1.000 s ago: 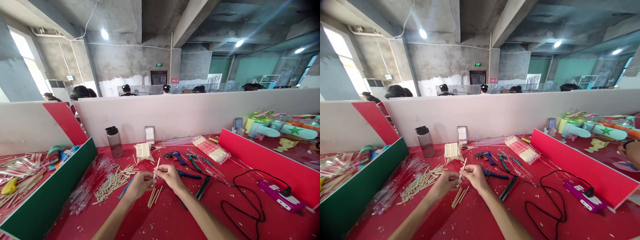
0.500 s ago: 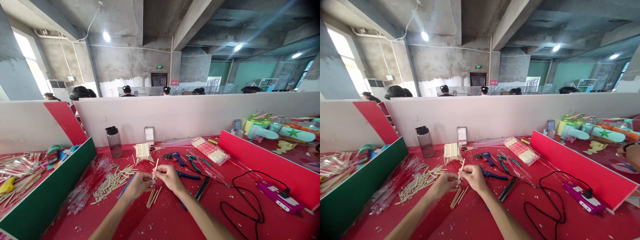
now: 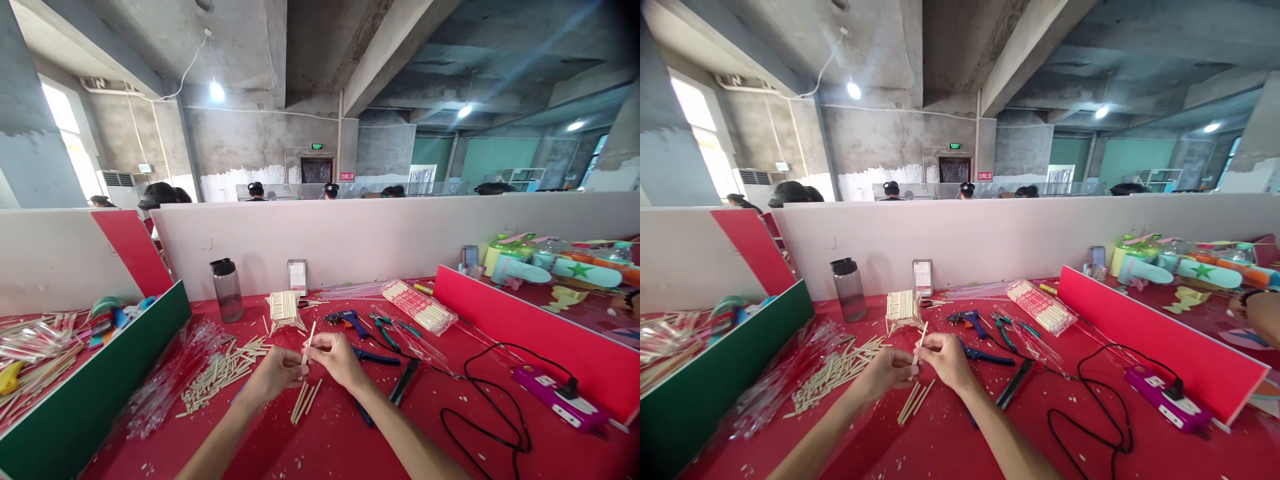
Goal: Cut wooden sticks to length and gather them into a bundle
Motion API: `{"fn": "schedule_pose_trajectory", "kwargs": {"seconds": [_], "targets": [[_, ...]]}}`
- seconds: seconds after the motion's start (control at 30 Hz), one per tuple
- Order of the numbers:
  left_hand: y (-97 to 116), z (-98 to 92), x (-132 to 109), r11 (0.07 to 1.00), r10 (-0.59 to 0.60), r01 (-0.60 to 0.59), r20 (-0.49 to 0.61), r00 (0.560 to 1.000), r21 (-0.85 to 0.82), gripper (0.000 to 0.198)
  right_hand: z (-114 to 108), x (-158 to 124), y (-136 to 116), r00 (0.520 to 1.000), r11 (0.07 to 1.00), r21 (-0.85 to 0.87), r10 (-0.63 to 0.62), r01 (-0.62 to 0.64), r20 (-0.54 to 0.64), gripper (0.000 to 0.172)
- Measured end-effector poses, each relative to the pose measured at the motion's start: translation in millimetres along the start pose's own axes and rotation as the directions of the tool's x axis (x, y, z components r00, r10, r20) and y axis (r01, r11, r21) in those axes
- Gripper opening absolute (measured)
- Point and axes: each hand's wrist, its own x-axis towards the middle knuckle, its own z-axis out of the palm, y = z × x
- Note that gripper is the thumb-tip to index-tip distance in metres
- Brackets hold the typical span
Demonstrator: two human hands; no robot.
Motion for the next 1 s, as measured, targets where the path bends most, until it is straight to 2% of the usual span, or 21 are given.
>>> {"fn": "schedule_pose_trajectory", "kwargs": {"seconds": [0.27, 0.47, 0.57, 0.63, 0.7, 0.77, 0.83, 0.9, 0.97, 1.0], "targets": [[-0.2, 0.3, 0.2, 1.0, 0.014, -0.014, 0.0, 1.0, 0.011, 0.045, 1.6, 0.0, 6.2, 0.998, 0.994, -0.098, -0.057, 0.055, -0.021, 0.031], [-5.5, -3.8, 3.1, 0.999, 0.002, -0.002, -0.003, 1.0, 0.038, 0.046, -1.9, 3.9, 9.6, 1.0, 0.995, -0.094, -0.013, 0.014, 0.017, 0.042], [-10.0, -8.4, 6.2, 0.999, 0.002, -0.002, -0.003, 1.0, 0.041, 0.045, -17.3, 4.7, -1.3, 1.0, 0.963, -0.27, 0.004, 0.003, 0.024, 0.047], [-13.5, -11.7, 9.0, 1.0, -0.004, 0.005, -0.022, 1.0, 0.024, 0.045, -32.7, 2.6, -12.6, 0.999, 0.833, -0.552, -0.032, 0.015, -0.021, 0.048], [-16.4, -14.7, 11.8, 1.0, -0.017, 0.017, -0.048, 0.999, 0.002, 0.046, -48.2, -1.6, -22.8, 0.996, 0.612, -0.79, -0.047, -0.029, -0.074, 0.051], [-18.4, -17.4, 13.8, 0.999, -0.024, 0.023, -0.073, 0.997, -0.022, 0.046, -60.0, -7.0, -28.3, 0.994, 0.427, -0.898, 0.071, -0.106, -0.084, 0.062], [-19.7, -19.7, 15.0, 0.999, -0.027, 0.024, -0.093, 0.995, -0.039, 0.047, -66.0, -12.4, -28.9, 0.961, 0.279, -0.946, 0.259, -0.165, -0.092, 0.077], [-20.4, -21.6, 15.4, 0.999, -0.025, 0.02, -0.109, 0.994, -0.046, 0.047, -66.3, -16.8, -26.7, 0.912, 0.185, -0.965, 0.399, -0.187, -0.1, 0.093], [-20.6, -22.9, 15.2, 0.999, -0.018, 0.012, -0.116, 0.993, -0.048, 0.047, -63.0, -19.6, -25.1, 0.882, 0.145, -0.97, 0.459, -0.194, -0.107, 0.104], [-20.5, -23.2, 14.9, 0.999, -0.014, 0.008, -0.119, 0.993, -0.047, 0.047, -60.8, -20.3, -25.4, 0.878, 0.137, -0.972, 0.466, -0.194, -0.109, 0.104]]}}
